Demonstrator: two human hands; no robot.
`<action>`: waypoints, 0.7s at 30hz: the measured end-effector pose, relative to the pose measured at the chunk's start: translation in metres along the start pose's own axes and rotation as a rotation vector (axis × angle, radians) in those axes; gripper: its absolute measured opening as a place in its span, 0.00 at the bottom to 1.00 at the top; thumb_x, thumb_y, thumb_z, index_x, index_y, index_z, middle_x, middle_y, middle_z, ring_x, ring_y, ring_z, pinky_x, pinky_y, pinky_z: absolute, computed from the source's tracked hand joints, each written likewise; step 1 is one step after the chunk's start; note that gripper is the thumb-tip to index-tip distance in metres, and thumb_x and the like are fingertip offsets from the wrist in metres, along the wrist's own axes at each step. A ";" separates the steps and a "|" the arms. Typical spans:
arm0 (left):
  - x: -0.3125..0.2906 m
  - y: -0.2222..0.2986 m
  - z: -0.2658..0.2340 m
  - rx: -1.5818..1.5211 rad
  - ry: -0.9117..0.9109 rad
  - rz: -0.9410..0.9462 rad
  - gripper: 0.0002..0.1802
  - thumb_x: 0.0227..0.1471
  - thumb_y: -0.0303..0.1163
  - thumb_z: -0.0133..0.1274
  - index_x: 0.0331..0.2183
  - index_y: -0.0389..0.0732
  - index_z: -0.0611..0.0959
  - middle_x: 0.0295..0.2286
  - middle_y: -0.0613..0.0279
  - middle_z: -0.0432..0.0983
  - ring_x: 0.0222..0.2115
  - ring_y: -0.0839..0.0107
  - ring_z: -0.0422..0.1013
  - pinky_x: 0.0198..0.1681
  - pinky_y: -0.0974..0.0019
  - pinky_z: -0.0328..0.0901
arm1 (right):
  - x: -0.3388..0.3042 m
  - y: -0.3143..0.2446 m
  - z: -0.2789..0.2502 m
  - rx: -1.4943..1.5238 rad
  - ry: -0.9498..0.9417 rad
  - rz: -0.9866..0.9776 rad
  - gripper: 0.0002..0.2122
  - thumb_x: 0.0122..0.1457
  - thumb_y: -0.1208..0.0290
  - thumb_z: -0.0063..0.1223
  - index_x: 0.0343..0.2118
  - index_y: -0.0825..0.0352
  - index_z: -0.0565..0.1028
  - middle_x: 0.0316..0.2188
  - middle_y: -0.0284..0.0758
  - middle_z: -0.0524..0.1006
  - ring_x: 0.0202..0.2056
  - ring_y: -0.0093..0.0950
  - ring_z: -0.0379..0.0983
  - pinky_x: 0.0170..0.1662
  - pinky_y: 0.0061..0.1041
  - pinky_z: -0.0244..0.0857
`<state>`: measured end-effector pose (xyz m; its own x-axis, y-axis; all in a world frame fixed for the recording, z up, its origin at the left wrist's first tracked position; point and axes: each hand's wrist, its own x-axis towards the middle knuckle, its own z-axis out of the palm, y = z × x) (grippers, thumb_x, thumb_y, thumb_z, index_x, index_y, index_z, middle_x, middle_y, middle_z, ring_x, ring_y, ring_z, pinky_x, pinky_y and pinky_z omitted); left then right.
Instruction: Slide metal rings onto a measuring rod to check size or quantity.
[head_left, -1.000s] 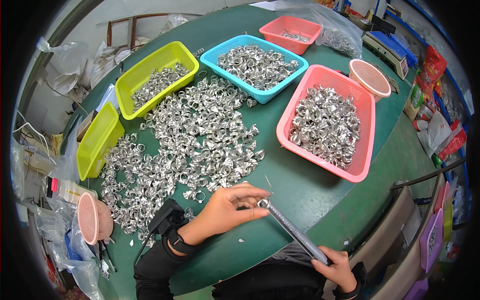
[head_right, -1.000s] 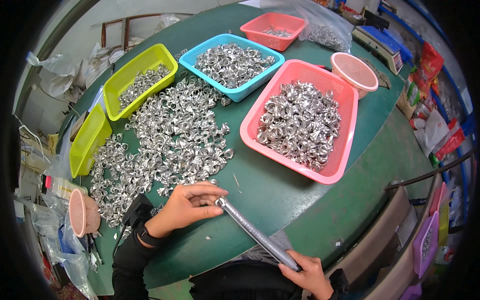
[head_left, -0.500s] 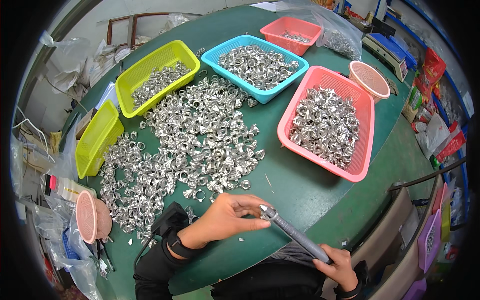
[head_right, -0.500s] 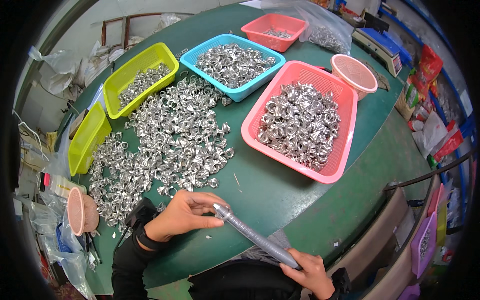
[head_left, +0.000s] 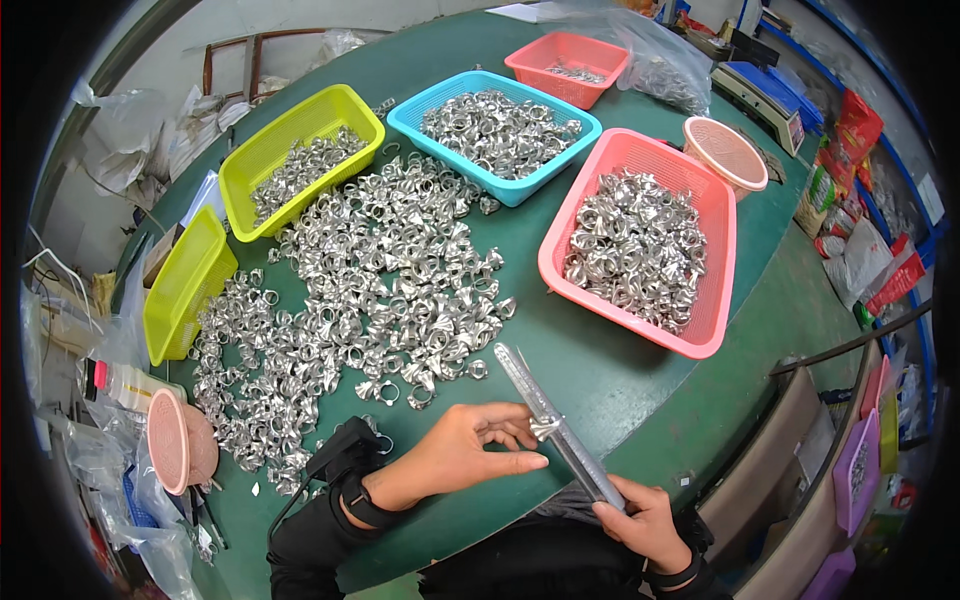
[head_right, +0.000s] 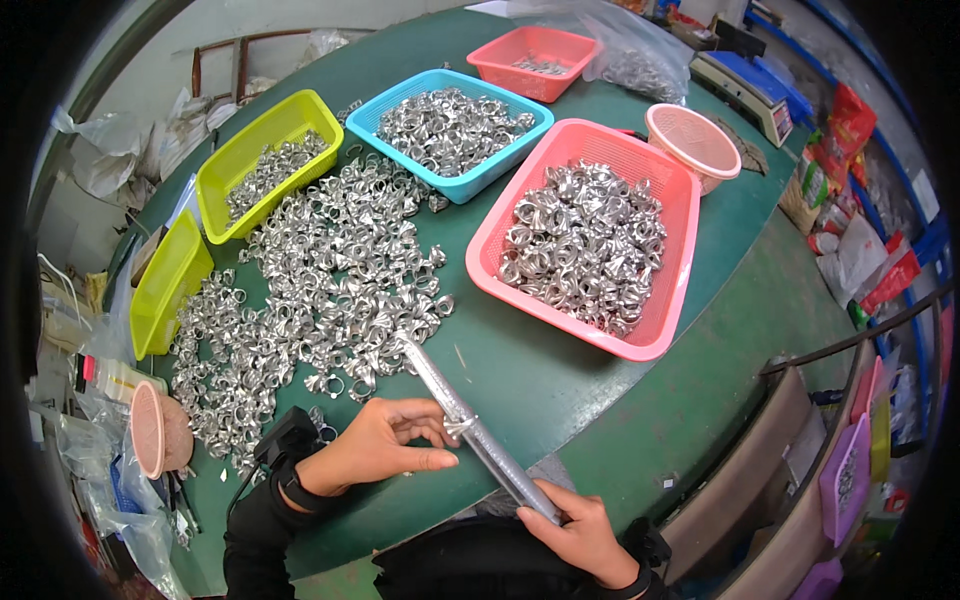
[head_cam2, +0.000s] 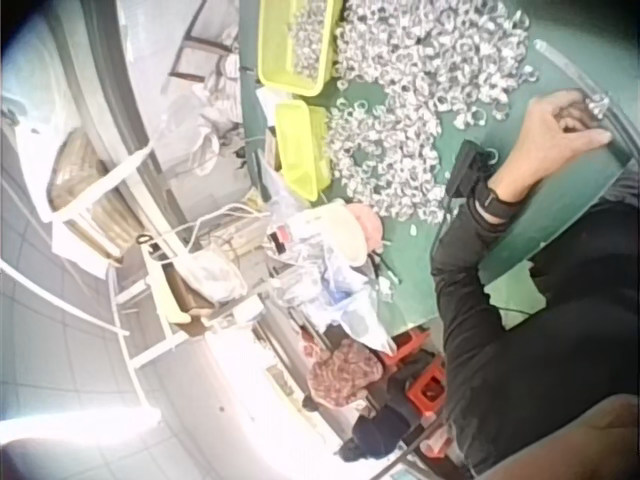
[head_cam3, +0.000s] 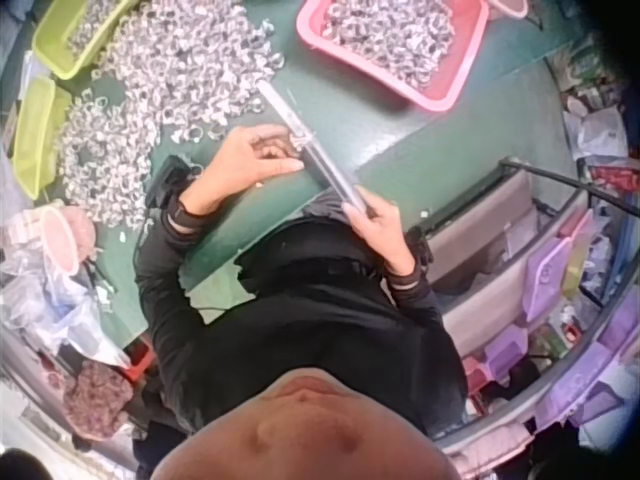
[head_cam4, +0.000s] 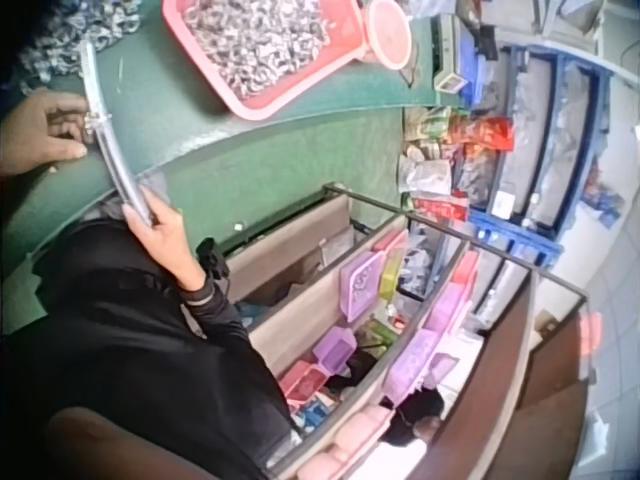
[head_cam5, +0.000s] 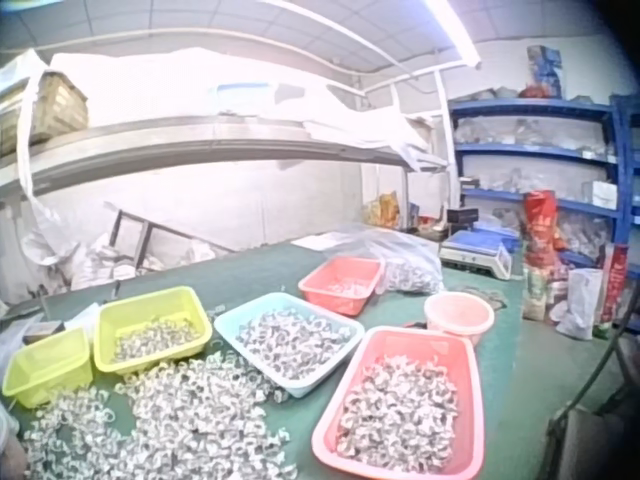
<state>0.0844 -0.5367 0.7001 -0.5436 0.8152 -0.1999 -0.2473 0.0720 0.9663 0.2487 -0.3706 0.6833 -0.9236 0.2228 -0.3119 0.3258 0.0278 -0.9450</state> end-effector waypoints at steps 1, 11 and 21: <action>-0.001 0.001 0.000 0.000 -0.002 -0.001 0.17 0.36 0.29 0.56 0.31 0.30 0.73 0.23 0.62 0.70 0.25 0.81 0.65 0.30 0.78 0.61 | 0.001 -0.001 0.001 0.027 -0.008 0.015 0.13 0.42 0.75 0.53 0.33 0.72 0.69 0.16 0.26 0.68 0.16 0.10 0.57 0.17 0.10 0.52; -0.003 -0.004 0.004 -0.055 0.126 -0.106 0.13 0.40 0.26 0.52 0.31 0.30 0.70 0.22 0.64 0.68 0.25 0.83 0.63 0.29 0.80 0.59 | 0.001 -0.001 0.006 0.082 -0.030 0.057 0.13 0.43 0.74 0.52 0.33 0.72 0.69 0.16 0.25 0.67 0.16 0.09 0.57 0.18 0.09 0.52; -0.011 0.034 -0.042 0.435 0.344 -0.115 0.09 0.40 0.29 0.52 0.27 0.34 0.75 0.17 0.72 0.66 0.18 0.86 0.59 0.21 0.83 0.56 | -0.025 0.025 -0.011 -0.083 -0.045 0.011 0.12 0.43 0.78 0.51 0.33 0.75 0.69 0.12 0.26 0.66 0.13 0.11 0.59 0.14 0.10 0.51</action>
<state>0.0483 -0.5670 0.7287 -0.7809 0.5588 -0.2792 -0.0069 0.4393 0.8983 0.2824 -0.3648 0.6681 -0.9274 0.1799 -0.3279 0.3498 0.1066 -0.9307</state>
